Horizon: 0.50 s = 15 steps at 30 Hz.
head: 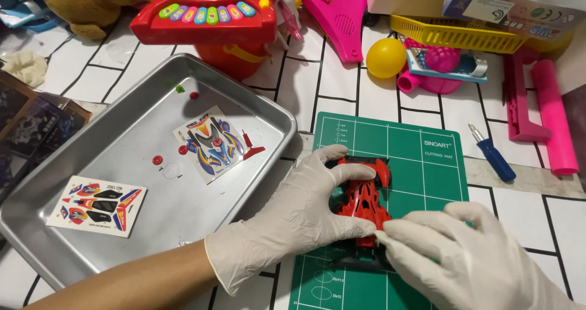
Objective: Assembling a red miniature toy car by inserting AA batteries into the chassis and then snapping the plastic body shell into place.
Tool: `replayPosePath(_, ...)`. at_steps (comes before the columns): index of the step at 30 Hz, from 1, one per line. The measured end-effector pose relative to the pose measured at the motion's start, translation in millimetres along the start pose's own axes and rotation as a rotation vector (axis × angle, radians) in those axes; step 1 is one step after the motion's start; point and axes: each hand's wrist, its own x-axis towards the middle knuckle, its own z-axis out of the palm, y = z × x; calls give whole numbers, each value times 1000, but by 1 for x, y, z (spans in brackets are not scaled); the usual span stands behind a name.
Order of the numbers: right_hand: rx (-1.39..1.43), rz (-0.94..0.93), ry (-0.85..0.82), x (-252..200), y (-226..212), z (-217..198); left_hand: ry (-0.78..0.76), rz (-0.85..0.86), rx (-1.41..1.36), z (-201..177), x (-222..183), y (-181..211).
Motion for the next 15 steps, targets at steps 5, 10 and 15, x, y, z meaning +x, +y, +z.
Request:
replayPosePath(5, 1, 94, 115, -9, 19, 3, 46, 4, -62, -4, -3, 10)
replayPosePath(10, 125, 133, 25, -30, 27, 38, 89, 25, -165, -34, -12, 37)
replayPosePath(15, 145, 212, -94, -32, 25, 44, 116, -117, 140, -106, -20, 56)
